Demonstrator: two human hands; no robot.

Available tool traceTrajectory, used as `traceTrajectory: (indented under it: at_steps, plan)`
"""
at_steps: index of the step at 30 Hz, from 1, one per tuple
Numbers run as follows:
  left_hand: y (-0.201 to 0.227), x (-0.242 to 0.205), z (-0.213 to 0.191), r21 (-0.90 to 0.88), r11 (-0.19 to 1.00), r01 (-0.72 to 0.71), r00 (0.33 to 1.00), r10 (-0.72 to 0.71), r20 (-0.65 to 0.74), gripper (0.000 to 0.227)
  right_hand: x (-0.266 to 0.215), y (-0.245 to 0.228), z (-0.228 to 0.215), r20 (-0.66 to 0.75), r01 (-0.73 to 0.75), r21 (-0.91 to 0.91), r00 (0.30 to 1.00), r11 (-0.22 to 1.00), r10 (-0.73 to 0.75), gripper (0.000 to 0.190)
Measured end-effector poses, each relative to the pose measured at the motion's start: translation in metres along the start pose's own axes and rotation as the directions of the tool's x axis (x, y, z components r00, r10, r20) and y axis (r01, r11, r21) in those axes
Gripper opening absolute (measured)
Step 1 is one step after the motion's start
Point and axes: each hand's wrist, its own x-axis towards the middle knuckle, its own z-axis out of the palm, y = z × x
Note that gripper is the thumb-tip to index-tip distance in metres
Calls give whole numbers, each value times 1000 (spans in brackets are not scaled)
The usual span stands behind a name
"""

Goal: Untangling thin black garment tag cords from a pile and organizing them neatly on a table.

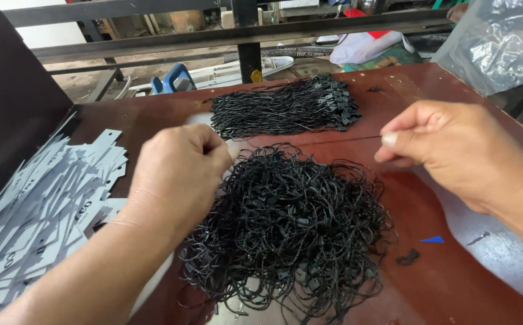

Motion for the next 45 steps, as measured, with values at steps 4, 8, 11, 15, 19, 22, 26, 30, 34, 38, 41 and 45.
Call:
traceTrajectory:
  at_steps: [4,8,11,15,19,22,26,30,34,38,41,45]
  plan:
    - [16,-15,-21,-238,968,87,995,-94,-21,37,4,-3,-8,-20,153,-8,988,988,-153,10]
    - [-7,0,0,-206,975,86,996,-91,-12,25,-12,-9,3,6,9,-129,1000,992,-8,22]
    - [-17,11,9,-136,989,54,998,-58,-26,26,-7,-3,8,-24,-12,-100,1000,995,9,17]
    - [-23,37,16,-125,992,-20,995,8,-95,34,10,2,18,-118,75,-211,988,974,-102,6]
    - [-11,51,11,-243,968,57,997,-69,-38,31,42,8,21,-148,110,-456,969,883,-197,8]
    - [-15,75,16,-277,960,38,997,-55,-56,28,72,14,28,-161,181,-383,952,906,-258,5]
    - [-22,107,27,-265,964,-26,998,8,-69,22,104,20,38,-184,216,-320,941,922,-285,9]
    - [-31,137,43,-217,971,-97,988,68,-141,16,133,33,44,-188,312,-272,911,910,-368,10]
    - [-32,145,49,-179,982,-58,990,34,-136,14,140,35,49,-191,331,-214,909,919,-371,9]
    - [-32,150,54,-154,988,0,988,-24,-152,10,145,39,53,-202,324,-231,906,917,-371,8]
    - [-33,153,56,-109,994,11,986,-29,-162,10,144,38,56,-201,312,-242,910,919,-362,9]
    - [-34,157,59,-52,998,-21,983,11,-181,12,143,37,58,-205,294,-225,918,929,-340,8]
